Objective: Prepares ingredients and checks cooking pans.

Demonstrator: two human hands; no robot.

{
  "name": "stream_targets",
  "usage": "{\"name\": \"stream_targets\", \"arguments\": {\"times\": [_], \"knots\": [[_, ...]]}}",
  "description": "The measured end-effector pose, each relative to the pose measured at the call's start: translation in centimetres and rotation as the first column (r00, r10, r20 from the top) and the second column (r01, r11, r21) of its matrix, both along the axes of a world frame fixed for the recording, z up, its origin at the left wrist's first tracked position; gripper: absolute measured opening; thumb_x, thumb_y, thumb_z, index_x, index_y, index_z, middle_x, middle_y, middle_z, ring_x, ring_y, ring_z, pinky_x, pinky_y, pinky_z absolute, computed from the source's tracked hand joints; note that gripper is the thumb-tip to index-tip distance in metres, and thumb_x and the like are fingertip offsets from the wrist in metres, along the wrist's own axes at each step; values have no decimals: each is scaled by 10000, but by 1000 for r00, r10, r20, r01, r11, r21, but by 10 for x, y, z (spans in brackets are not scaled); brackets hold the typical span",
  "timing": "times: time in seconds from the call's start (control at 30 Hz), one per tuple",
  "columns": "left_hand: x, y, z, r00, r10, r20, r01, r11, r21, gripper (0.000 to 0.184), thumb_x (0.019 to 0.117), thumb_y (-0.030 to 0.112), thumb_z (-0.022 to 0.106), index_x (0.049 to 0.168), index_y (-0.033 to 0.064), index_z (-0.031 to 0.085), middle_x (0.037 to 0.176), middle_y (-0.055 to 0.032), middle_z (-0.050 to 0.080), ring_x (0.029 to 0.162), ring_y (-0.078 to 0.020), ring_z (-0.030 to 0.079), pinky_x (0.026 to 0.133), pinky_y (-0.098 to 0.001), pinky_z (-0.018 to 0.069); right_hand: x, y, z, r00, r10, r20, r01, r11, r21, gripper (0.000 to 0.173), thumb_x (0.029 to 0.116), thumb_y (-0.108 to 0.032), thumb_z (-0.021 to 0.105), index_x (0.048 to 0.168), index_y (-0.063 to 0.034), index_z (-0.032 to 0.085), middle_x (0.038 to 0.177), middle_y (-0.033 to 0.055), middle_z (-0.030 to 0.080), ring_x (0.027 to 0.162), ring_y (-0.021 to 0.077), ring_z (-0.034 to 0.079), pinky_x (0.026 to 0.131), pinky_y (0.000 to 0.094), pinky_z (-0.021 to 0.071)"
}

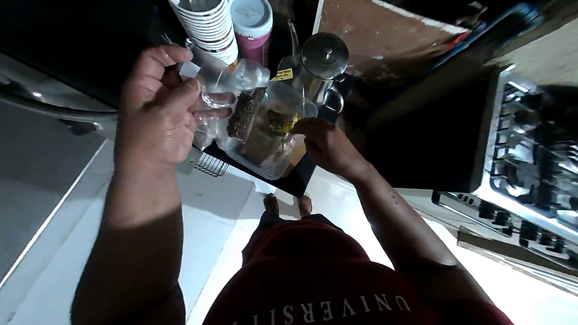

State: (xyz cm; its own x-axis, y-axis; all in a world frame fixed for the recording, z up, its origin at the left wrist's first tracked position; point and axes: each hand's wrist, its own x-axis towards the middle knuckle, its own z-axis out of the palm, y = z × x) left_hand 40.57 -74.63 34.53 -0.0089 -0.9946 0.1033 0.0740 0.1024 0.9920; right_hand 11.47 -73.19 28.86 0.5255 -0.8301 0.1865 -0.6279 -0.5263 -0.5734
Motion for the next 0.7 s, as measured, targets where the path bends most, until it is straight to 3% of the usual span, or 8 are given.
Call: {"name": "stream_targets", "arguments": {"times": [0.1,0.17,0.23,0.33,0.43,0.57,0.6,0.7], "knots": [[-4,0,2,999,-31,-23,31,999,12,296,1033,43,438,1306,155,455,1069,18,670,926,-175,729,806,-406,654,11,-3,9,931,-97,352,28,980,195,356,996,-113,624,1324,24,631,1273,140,683,1080,167,695,946,322,582],[-10,5,1,998,-67,-18,68,997,21,309,1027,57,454,1315,168,465,1077,24,676,919,-165,731,785,-385,658,29,3,15,784,-211,584,-81,898,433,523,982,-124,654,1443,51,483,1295,152,655,1064,165,696,911,316,603],[-16,16,-3,993,-120,14,120,993,20,314,1027,83,482,1330,166,488,1106,14,675,936,-170,729,780,-385,660,48,17,15,675,-357,646,-162,782,601,565,976,-156,660,1498,-80,459,1232,111,658,965,163,683,806,333,603],[-13,35,-17,986,-117,118,123,991,-46,289,1033,108,513,1319,132,545,1118,3,691,940,-166,734,815,-372,651,75,26,0,530,-464,710,-273,699,661,315,994,-98,639,1308,-77,614,1055,69,688,853,139,670,762,334,602],[1,48,-32,977,-10,211,42,988,-148,230,1019,104,543,1235,165,597,1066,82,687,922,-100,717,833,-337,641,92,32,-10,460,-584,669,-328,588,739,244,994,-42,633,1238,-31,638,1000,74,698,844,141,680,805,333,603],[17,59,-46,937,103,333,-11,964,-266,114,1024,168,563,1086,217,645,1012,152,675,901,-30,689,819,-263,618,106,35,-7,537,-599,594,-345,487,802,272,984,-2,644,1253,12,606,967,99,700,800,131,690,779,289,609],[22,60,-48,929,118,351,-12,957,-290,109,1028,178,559,1071,219,650,1017,149,674,915,-30,686,830,-265,614,103,33,-5,605,-525,599,-314,534,785,326,975,-10,661,1295,10,598,1005,101,707,815,119,692,780,276,604],[42,62,-49,923,161,351,-25,932,-363,122,1044,231,564,1113,232,665,1069,137,678,954,-49,694,859,-289,620,81,19,2,811,-299,502,-40,829,558,417,945,-77,723,1343,-38,604,1203,90,683,774,103,676,695,273,601]]}}
